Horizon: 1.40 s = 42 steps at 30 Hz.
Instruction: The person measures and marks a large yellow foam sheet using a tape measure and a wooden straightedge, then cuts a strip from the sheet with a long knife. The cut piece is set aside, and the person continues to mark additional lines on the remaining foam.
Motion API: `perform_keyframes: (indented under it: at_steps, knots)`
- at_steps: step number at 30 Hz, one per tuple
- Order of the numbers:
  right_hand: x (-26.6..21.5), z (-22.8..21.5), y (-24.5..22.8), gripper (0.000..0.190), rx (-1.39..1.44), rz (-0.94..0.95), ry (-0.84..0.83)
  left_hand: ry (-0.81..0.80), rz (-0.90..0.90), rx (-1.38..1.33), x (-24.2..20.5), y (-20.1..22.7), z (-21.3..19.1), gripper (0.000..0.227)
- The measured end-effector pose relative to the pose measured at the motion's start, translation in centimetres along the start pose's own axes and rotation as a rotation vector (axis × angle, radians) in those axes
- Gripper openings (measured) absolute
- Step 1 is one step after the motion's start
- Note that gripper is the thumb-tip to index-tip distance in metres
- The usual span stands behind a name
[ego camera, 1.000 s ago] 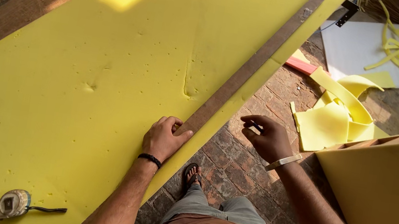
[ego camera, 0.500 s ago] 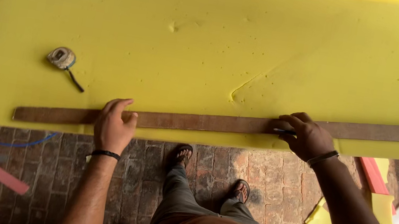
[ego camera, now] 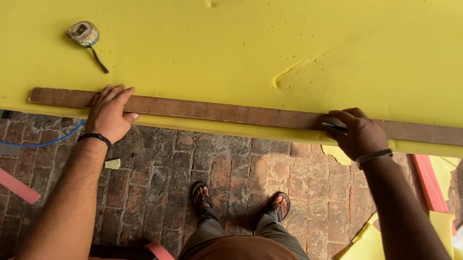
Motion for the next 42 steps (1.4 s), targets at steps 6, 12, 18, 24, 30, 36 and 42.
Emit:
perform_keyframes:
  at_steps: [6, 12, 18, 24, 30, 36, 42]
  knots:
    - [-0.7, 0.6, 0.2, 0.046, 0.050, 0.029, 0.056, -0.103, 0.105, 0.071, 0.9, -2.9, -1.1, 0.058]
    - [-1.0, 1.8, 1.3, 0.045, 0.050, 0.082, 0.059, -0.131, 0.145, 0.085, 1.2, -3.2, -1.5, 0.055]
    - [-0.8, 1.6, 1.4, 0.049, 0.086, 0.088, 0.050, -0.160, 0.136, 0.050, 1.4, -3.1, -1.7, 0.059]
    - [-1.0, 1.7, 1.5, 0.048, 0.064, 0.090, 0.062, -0.164, 0.102, 0.056, 1.3, -2.3, -2.5, 0.059]
    - [-1.2, 1.6, 0.7, 0.048, 0.084, 0.072, 0.087, -0.185, 0.095, -0.102, 1.1, -0.2, -2.3, 0.064]
    - [-1.4, 1.7, 1.1, 0.048, 0.126, 0.078, 0.077, -0.180, -0.024, -0.373, 3.2, 5.6, 1.3, 0.070]
    - [-1.3, 1.3, 0.4, 0.047, 0.073, 0.010, 0.095, -0.112, -0.097, -0.210, 3.3, 7.7, 2.6, 0.091]
Point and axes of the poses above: each hand's wrist, its own x-axis towards the middle knuckle, its own z-axis out of the palm, y = z × x, the point moved 3 cm from there along x, towards the middle knuckle, and after that the axes turned 2 degrees about z, right-handed, at the moved point
